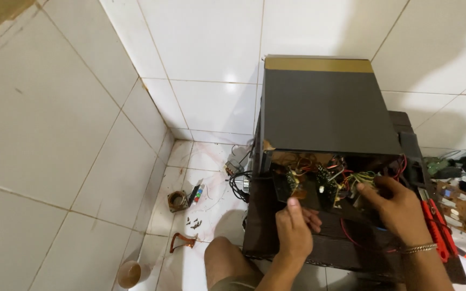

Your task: The person works on an open electronic device, manipulating internal wires and circuit boards. They use a soldering iron and solder wire to work on the components, then use pliers to adjust connections.

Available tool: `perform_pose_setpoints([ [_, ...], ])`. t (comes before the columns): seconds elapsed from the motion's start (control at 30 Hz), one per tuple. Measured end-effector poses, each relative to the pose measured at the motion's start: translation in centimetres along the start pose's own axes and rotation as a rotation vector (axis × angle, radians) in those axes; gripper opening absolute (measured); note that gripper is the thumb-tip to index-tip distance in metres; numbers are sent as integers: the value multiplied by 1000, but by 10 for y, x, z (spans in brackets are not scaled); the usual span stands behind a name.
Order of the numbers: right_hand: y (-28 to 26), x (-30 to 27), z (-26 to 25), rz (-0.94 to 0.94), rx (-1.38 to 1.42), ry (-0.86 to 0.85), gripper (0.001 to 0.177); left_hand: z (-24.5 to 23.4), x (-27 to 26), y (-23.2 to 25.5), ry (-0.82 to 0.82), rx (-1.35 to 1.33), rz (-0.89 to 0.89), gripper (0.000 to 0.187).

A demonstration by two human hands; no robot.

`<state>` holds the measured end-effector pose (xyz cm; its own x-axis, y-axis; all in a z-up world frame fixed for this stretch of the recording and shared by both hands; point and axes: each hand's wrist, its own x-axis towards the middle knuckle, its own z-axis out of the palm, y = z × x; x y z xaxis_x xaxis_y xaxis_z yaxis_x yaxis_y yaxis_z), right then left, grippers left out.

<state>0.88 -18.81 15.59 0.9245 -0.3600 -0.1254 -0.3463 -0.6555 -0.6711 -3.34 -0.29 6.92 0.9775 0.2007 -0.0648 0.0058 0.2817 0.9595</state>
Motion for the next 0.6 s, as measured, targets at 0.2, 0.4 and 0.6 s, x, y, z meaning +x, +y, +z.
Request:
perform_pose_setpoints([
  [0.2,4,-17,3,32,120,-21,66,-1,-14,6,135,-13,-79,84],
  [0.4,69,-69,15,-131,111,244,39,-10,-11,-30,249,-283,-74,70],
  [0.6,106,-67,51,331,919,-88,43,-14,-14,-15,334,-159,-154,75],
])
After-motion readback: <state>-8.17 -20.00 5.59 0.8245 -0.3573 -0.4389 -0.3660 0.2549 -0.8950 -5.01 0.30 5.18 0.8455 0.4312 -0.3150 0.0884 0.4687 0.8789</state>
